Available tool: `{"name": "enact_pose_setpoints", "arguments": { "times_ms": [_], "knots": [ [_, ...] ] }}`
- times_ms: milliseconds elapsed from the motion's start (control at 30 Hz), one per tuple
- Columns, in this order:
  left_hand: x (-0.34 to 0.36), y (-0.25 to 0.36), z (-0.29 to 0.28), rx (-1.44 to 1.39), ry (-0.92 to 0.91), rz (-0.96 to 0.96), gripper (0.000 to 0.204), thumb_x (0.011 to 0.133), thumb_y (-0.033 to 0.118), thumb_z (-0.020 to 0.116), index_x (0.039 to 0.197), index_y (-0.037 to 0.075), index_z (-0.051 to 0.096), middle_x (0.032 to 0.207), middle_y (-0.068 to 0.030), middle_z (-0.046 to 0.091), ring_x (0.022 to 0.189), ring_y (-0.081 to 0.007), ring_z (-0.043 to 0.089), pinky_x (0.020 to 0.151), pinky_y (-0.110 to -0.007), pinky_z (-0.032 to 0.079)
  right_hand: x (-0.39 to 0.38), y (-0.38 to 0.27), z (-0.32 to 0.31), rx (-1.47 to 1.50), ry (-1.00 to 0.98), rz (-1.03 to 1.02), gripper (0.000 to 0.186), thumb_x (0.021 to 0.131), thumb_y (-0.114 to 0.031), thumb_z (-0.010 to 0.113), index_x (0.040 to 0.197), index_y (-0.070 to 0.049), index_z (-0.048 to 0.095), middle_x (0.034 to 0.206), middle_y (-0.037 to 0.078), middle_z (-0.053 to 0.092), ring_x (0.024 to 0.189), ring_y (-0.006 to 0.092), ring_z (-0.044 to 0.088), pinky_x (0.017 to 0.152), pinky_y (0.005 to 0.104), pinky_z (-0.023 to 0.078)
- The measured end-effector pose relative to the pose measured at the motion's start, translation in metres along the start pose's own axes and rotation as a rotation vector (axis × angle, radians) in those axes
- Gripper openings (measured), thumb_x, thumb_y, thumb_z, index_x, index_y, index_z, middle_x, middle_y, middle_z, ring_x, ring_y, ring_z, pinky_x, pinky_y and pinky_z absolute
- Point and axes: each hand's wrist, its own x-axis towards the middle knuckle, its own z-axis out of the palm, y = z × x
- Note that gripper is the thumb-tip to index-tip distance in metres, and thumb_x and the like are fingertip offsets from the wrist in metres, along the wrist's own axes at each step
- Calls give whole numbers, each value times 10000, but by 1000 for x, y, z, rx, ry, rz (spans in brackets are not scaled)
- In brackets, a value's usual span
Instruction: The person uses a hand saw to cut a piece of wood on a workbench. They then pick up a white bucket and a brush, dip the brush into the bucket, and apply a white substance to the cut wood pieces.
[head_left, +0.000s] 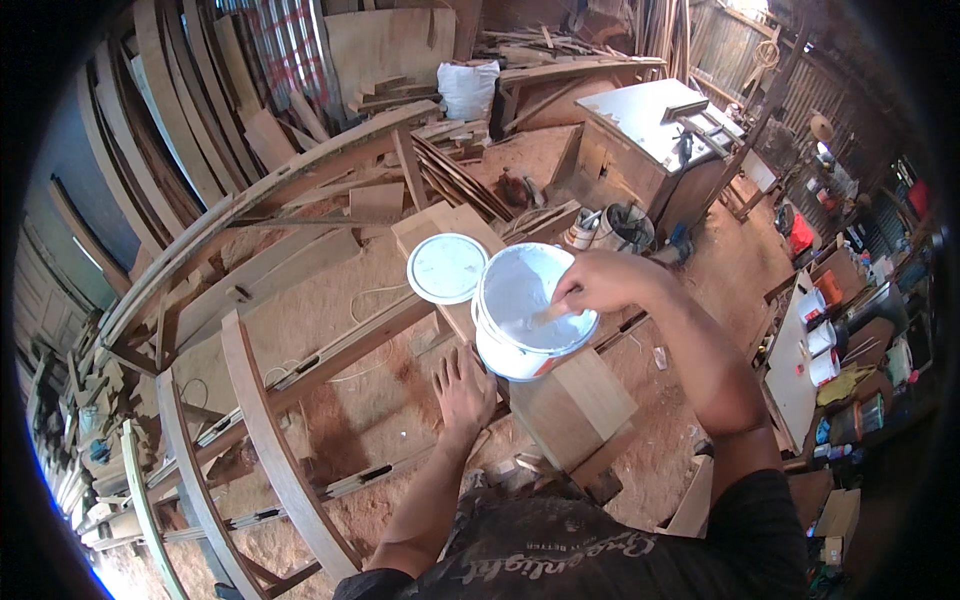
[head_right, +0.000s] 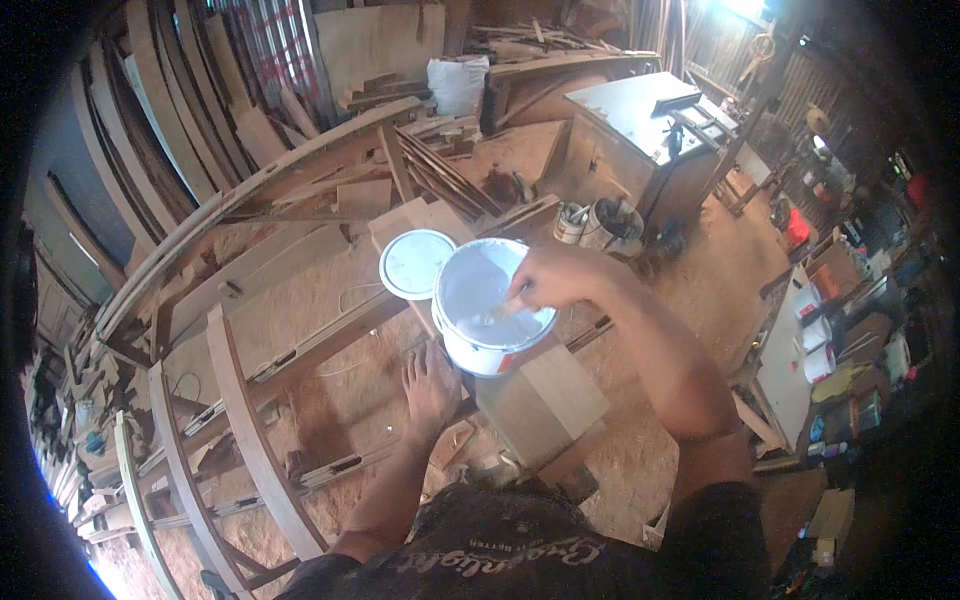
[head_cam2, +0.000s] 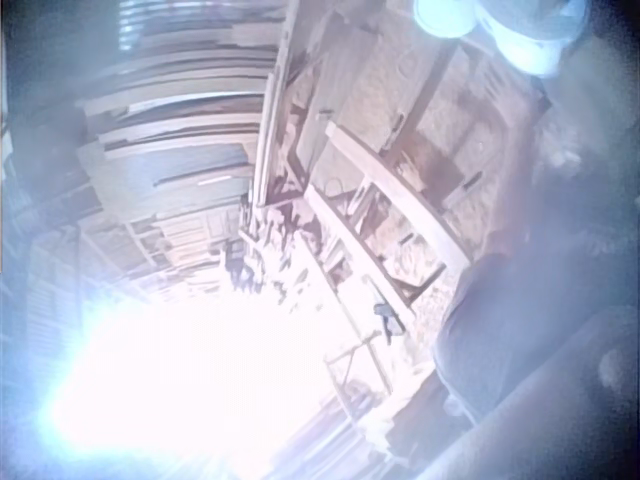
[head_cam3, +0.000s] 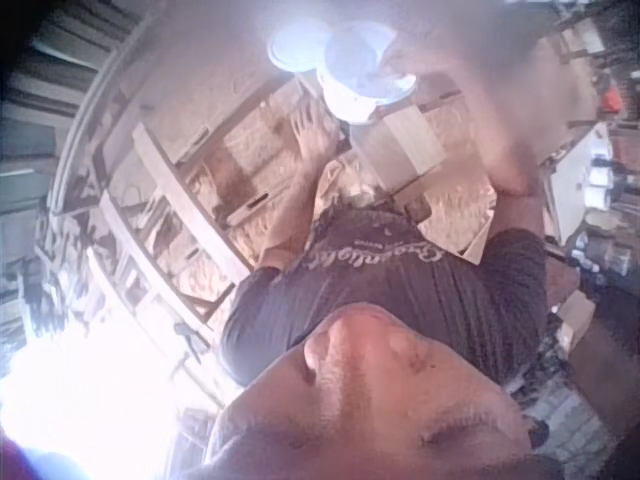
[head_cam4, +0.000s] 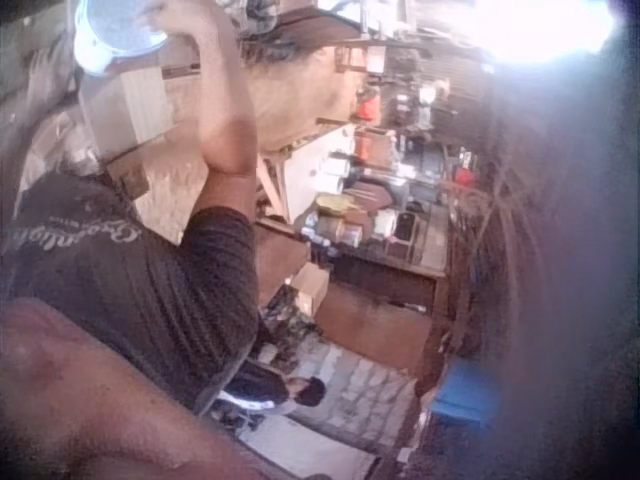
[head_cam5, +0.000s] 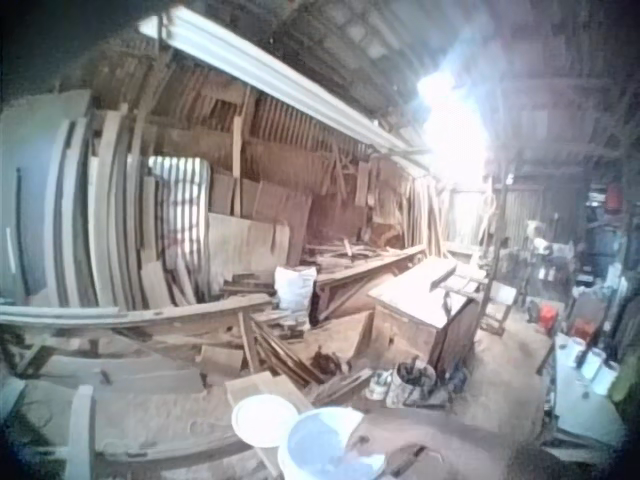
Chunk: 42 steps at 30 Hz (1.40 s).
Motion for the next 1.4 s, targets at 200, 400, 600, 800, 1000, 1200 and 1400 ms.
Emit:
{"name": "enact_pose_setpoints", "arguments": {
  "times_ms": [200,400,600,800,1000,1200,1400],
  "knots": [
    [-25,31,-3,0,-45,-42,872,1026,532,498,1627,-46,245,1574,-310,429,1480,-479,381,1239,-630,225,-37,-8,-13,236,114,201,382,893,-313,819,1198,-84,790,882,120,783,739,203,732,726,359,572],
    [-26,36,-4,46,-48,-33,882,1048,524,470,1621,-96,213,1467,-320,537,1383,-453,499,1195,-552,332,-27,-28,17,-105,230,159,330,909,-328,775,1134,-87,794,1102,149,753,1082,327,707,899,454,556],
    [-26,41,0,75,-32,-28,900,1032,550,493,1636,-58,220,1425,-305,573,1308,-451,559,1121,-561,409,-9,-7,27,18,183,-32,315,955,-309,724,1156,-72,781,1132,148,737,1074,351,703,931,463,546],
    [-26,49,2,94,58,-102,855,1011,549,517,1637,12,291,1333,-269,619,1228,-435,592,1062,-540,460,-39,55,17,645,129,162,305,1084,-294,616,1261,-79,739,946,56,689,807,134,664,705,310,544],
    [-27,45,9,78,145,-24,617,1016,484,502,1390,-3,565,1191,-267,657,1087,-460,612,953,-536,498,-42,100,86,1753,-77,-38,472,1060,-294,662,1483,-157,503,883,-18,576,659,63,513,544,221,433],
    [-31,48,20,138,317,-28,449,1024,390,516,1145,-16,662,1101,-257,689,1032,-487,648,895,-544,523,-2,197,117,2025,183,57,441,1025,-303,717,1401,-124,572,935,16,673,698,73,594,533,205,448],
    [-27,42,30,435,297,146,321,896,353,728,1098,105,715,1032,-167,746,821,-399,723,705,-485,589,138,368,173,1461,671,167,370,1104,-194,559,1461,-112,606,972,57,703,732,139,644,611,293,542]
  ]
}}
